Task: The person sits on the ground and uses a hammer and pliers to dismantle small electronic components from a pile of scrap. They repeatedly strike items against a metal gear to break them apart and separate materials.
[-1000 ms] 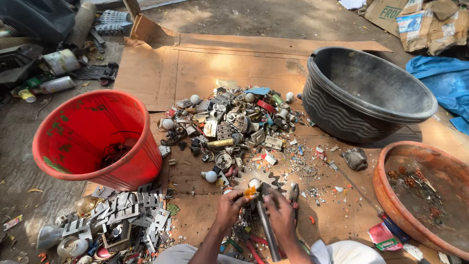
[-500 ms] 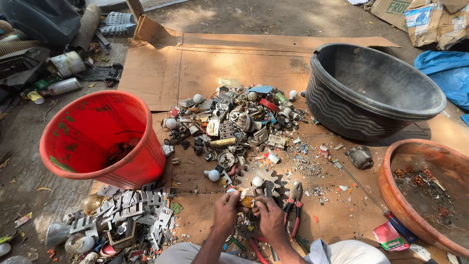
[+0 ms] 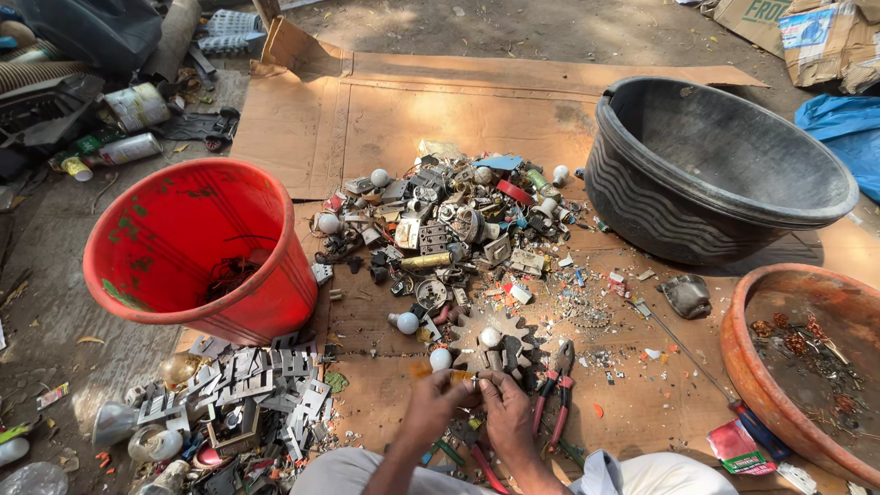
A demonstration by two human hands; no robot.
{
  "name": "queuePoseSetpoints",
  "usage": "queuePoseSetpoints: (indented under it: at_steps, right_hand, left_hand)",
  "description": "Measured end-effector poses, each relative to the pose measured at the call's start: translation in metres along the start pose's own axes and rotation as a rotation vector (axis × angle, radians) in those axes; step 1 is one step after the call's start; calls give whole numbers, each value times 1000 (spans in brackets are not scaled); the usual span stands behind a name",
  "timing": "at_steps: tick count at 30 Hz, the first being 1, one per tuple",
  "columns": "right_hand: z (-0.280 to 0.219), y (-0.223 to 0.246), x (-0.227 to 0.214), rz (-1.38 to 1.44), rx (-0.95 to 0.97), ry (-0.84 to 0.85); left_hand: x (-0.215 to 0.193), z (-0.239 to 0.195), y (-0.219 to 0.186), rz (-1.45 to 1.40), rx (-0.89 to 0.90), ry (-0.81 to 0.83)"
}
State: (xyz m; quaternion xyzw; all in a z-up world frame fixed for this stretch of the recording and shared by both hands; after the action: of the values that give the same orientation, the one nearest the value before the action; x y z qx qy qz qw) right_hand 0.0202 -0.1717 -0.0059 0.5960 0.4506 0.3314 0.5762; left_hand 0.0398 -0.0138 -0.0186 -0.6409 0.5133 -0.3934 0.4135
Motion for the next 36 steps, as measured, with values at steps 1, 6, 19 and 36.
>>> queuePoseSetpoints:
  at_steps: [1,6,19,36]
  right_hand:
    - [-4,0,-2,-74,3,-13]
    - [-9,17,6,-515,-263,150]
    - [18,1,-23,490,447,43]
    - [48,-63,-36,461,459,-233]
  left_hand:
    - [8,-4,7,-25,-34,62]
    - [-7,2,10,351,50,64]
    - [-16,30,22,-451,-290,-187]
    - [38,36,-13,860,661,-169]
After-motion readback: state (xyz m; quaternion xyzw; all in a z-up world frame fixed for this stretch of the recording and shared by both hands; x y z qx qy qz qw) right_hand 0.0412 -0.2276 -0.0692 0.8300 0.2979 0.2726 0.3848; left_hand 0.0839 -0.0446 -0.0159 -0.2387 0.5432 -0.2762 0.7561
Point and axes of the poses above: each hand's wrist, its own z-axis towards the middle knuckle, its own x-axis out of the palm, y = z × x, the point moved 7 cm from there along z, towards the middle knuckle, and after that the axes turned 15 degrees about -y, right-handed, at the moved point
